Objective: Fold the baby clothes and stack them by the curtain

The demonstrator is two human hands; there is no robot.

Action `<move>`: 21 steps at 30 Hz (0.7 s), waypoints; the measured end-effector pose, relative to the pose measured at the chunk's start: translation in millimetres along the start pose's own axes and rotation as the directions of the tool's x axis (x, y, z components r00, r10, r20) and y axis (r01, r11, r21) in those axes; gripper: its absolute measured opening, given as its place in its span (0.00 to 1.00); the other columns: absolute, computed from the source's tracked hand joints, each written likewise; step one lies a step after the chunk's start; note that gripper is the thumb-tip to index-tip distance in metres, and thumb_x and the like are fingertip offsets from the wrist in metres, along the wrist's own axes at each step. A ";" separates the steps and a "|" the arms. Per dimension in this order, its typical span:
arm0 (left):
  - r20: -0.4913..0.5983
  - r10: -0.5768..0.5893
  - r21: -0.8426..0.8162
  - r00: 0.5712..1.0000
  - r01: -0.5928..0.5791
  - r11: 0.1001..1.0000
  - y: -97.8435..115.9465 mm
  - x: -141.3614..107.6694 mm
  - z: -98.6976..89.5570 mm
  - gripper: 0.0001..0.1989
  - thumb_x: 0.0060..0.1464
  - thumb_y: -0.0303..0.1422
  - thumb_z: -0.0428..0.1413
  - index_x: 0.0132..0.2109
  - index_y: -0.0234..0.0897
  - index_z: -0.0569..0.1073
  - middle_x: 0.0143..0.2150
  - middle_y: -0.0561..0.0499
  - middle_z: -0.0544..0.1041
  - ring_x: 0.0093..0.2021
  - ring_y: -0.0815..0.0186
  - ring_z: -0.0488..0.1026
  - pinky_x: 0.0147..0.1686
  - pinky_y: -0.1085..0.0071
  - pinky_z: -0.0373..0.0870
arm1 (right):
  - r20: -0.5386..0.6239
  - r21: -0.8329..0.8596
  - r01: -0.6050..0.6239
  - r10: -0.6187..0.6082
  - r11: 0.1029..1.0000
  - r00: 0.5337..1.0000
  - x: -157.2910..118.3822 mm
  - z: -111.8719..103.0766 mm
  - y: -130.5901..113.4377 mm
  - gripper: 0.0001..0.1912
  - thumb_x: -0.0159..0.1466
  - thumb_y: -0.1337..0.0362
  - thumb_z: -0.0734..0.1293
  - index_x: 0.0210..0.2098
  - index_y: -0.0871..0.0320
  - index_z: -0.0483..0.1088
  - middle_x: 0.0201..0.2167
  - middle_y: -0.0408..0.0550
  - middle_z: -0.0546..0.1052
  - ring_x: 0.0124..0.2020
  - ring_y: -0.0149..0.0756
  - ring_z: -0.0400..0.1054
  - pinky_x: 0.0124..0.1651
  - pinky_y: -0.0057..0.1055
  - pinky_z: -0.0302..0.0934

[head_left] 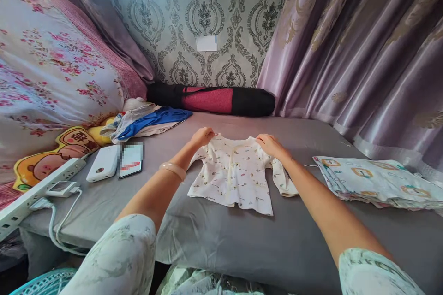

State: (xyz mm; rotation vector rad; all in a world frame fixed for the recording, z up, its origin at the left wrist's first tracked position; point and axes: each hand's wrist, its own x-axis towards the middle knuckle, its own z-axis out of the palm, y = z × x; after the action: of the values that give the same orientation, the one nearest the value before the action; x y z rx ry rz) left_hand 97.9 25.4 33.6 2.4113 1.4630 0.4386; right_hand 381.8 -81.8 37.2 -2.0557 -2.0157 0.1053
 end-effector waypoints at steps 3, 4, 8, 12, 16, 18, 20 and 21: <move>-0.039 -0.067 0.071 0.997 0.070 0.995 0.8 0.7 22.7 0.15 0.62 0.32 0.43 0.45 0.40 0.74 0.47 0.45 0.78 0.47 0.60 0.74 0.41 0.70 0.67 | 0.019 -0.140 -0.025 0.028 0.990 0.999 -2.5 16.0 -0.4 0.17 0.71 0.61 0.53 0.45 0.56 0.71 0.45 0.52 0.74 0.43 0.38 0.69 0.40 0.29 0.56; -0.049 -0.076 0.082 0.996 0.079 0.993 0.7 0.6 29.5 0.15 0.64 0.33 0.42 0.47 0.40 0.73 0.47 0.45 0.77 0.47 0.60 0.73 0.41 0.70 0.67 | 0.023 -0.180 -0.031 0.035 0.983 0.999 -3.0 20.2 -0.6 0.17 0.72 0.61 0.52 0.45 0.56 0.70 0.46 0.52 0.74 0.43 0.38 0.70 0.40 0.30 0.56; -0.120 -0.021 0.135 0.993 0.038 0.990 -4.3 4.8 51.3 0.16 0.66 0.34 0.40 0.49 0.39 0.70 0.46 0.42 0.75 0.47 0.58 0.72 0.43 0.67 0.66 | 0.047 -0.278 -0.054 0.070 0.959 0.996 -0.6 31.2 -0.1 0.18 0.73 0.63 0.49 0.49 0.55 0.67 0.50 0.53 0.71 0.43 0.39 0.70 0.41 0.33 0.57; -0.164 0.112 0.255 0.980 -0.068 0.965 -16.1 18.4 62.6 0.16 0.66 0.32 0.39 0.48 0.36 0.70 0.45 0.41 0.73 0.47 0.56 0.69 0.47 0.63 0.63 | 0.072 -0.296 -0.069 0.094 0.953 0.993 9.9 37.4 4.4 0.18 0.73 0.64 0.48 0.52 0.55 0.65 0.52 0.55 0.69 0.45 0.42 0.70 0.44 0.36 0.57; -0.148 0.190 0.333 0.971 -0.132 0.934 -27.3 35.4 66.9 0.15 0.65 0.30 0.40 0.49 0.36 0.69 0.45 0.41 0.71 0.47 0.55 0.67 0.47 0.62 0.61 | 0.102 -0.295 -0.055 0.089 0.954 0.991 27.2 44.1 12.8 0.19 0.72 0.64 0.48 0.53 0.54 0.65 0.53 0.56 0.69 0.46 0.43 0.69 0.46 0.38 0.56; -0.136 0.224 0.345 0.965 -0.166 0.924 -31.0 43.5 67.6 0.15 0.65 0.31 0.40 0.49 0.36 0.70 0.45 0.40 0.71 0.47 0.55 0.67 0.47 0.62 0.60 | 0.113 -0.295 -0.034 0.070 0.955 0.991 36.6 46.8 17.5 0.19 0.72 0.64 0.48 0.53 0.54 0.65 0.53 0.56 0.70 0.46 0.43 0.70 0.46 0.38 0.56; -0.127 0.248 0.347 0.960 -0.191 0.918 -33.9 51.6 67.9 0.16 0.66 0.31 0.39 0.50 0.36 0.70 0.45 0.40 0.71 0.47 0.55 0.66 0.46 0.61 0.60 | 0.125 -0.295 -0.004 0.042 0.956 0.991 45.9 48.0 21.9 0.18 0.72 0.64 0.48 0.53 0.55 0.65 0.53 0.56 0.70 0.45 0.43 0.70 0.46 0.38 0.56; -0.127 0.257 0.348 0.958 -0.199 0.916 -35.3 55.8 68.1 0.16 0.66 0.31 0.39 0.50 0.36 0.69 0.45 0.40 0.71 0.47 0.55 0.66 0.46 0.61 0.60 | 0.133 -0.296 0.013 0.028 0.955 0.991 50.5 48.2 24.0 0.18 0.72 0.64 0.48 0.53 0.55 0.65 0.53 0.55 0.70 0.45 0.43 0.70 0.45 0.37 0.56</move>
State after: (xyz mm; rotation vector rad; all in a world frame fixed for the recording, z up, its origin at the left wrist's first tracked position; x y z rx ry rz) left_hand 121.2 85.1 -36.4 2.8978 1.4222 0.4936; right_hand 395.7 -25.4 -8.3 -2.2908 -2.2219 -0.0634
